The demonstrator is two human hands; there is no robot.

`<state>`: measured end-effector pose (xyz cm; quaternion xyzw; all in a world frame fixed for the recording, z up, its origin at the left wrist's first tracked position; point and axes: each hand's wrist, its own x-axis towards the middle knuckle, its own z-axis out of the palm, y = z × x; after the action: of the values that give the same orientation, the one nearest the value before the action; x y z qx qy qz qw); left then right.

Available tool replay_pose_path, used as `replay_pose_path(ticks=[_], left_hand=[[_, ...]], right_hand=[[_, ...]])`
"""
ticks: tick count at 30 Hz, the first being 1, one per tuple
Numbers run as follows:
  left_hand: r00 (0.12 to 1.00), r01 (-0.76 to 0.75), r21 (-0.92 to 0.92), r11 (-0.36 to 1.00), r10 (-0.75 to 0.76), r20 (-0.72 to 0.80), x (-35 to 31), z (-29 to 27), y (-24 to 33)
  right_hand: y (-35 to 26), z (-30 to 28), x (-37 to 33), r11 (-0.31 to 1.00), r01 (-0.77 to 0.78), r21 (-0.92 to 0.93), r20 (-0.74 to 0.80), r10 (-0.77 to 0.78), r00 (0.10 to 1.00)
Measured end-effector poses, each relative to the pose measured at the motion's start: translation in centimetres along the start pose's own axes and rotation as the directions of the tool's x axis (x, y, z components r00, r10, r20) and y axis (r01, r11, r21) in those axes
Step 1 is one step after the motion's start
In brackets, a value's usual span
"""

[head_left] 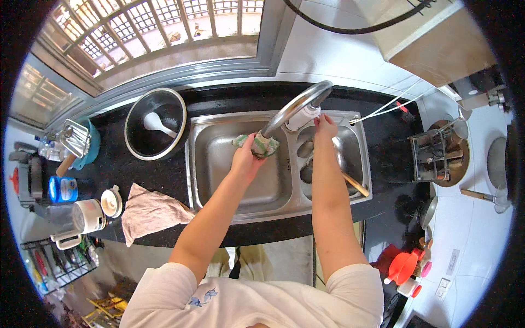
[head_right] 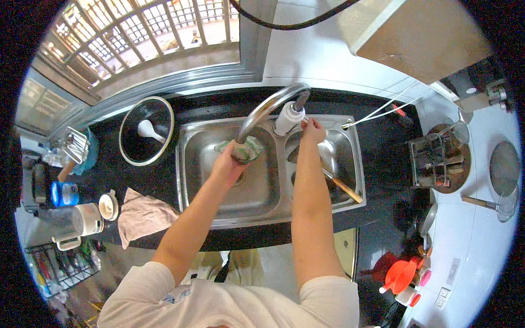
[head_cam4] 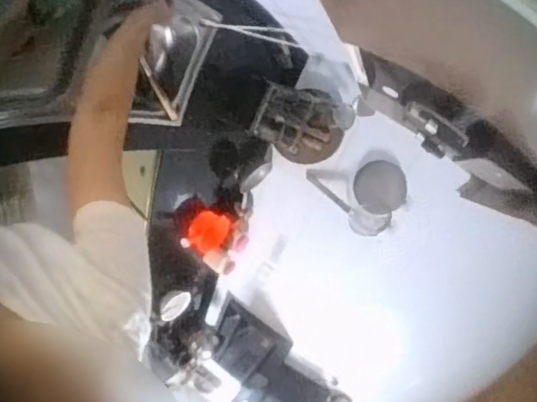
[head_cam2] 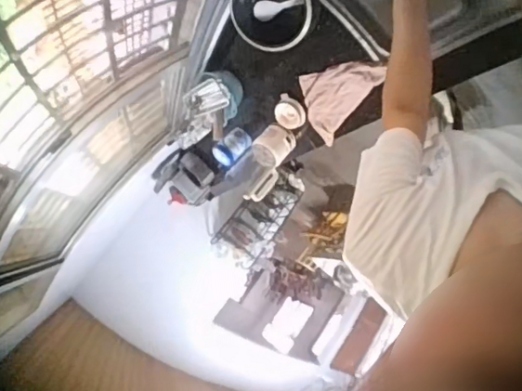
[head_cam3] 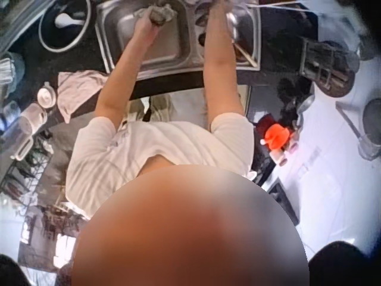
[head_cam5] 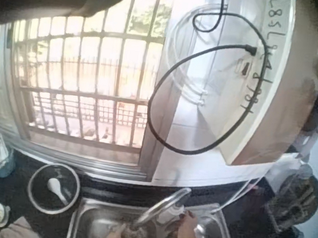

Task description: The person washes a transparent electric kettle jug at the sink using a green cloth and running water, scrubbing the interior and exterior. They rinse the cloth, dry the jug, and place the lid back on. The person then picks up the power cord, walks to a table, and places the kettle down.

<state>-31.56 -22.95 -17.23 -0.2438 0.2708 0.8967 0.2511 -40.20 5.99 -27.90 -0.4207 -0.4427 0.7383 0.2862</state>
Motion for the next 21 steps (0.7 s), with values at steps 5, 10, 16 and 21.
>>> replay_pose_path(ticks=[5, 10, 16, 21], left_hand=[[0.997, -0.061, -0.053, 0.997, 0.058, -0.059, 0.9, -0.7, 0.5], [0.996, -0.035, -0.054, 0.998, 0.031, -0.088, 1.0, -0.6, 0.9], [0.984, 0.039, 0.045, 0.998, -0.031, -0.177, 0.1, 0.3, 1.0], [0.996, 0.056, 0.072, 0.996, -0.050, -0.078, 0.1, -4.2, 0.7]], right_hand=[[1.8, -1.2, 0.2, 0.972, -0.205, 0.111, -0.037, 0.210, 0.977], [1.8, -1.2, 0.3, 0.957, -0.246, 0.154, 0.032, 0.244, 0.969], [4.3, -4.6, 0.7, 0.920, -0.355, 0.165, 0.064, 0.349, 0.935], [2.7, -0.8, -17.9, 0.676, -0.685, -0.272, 0.459, 0.717, 0.524]])
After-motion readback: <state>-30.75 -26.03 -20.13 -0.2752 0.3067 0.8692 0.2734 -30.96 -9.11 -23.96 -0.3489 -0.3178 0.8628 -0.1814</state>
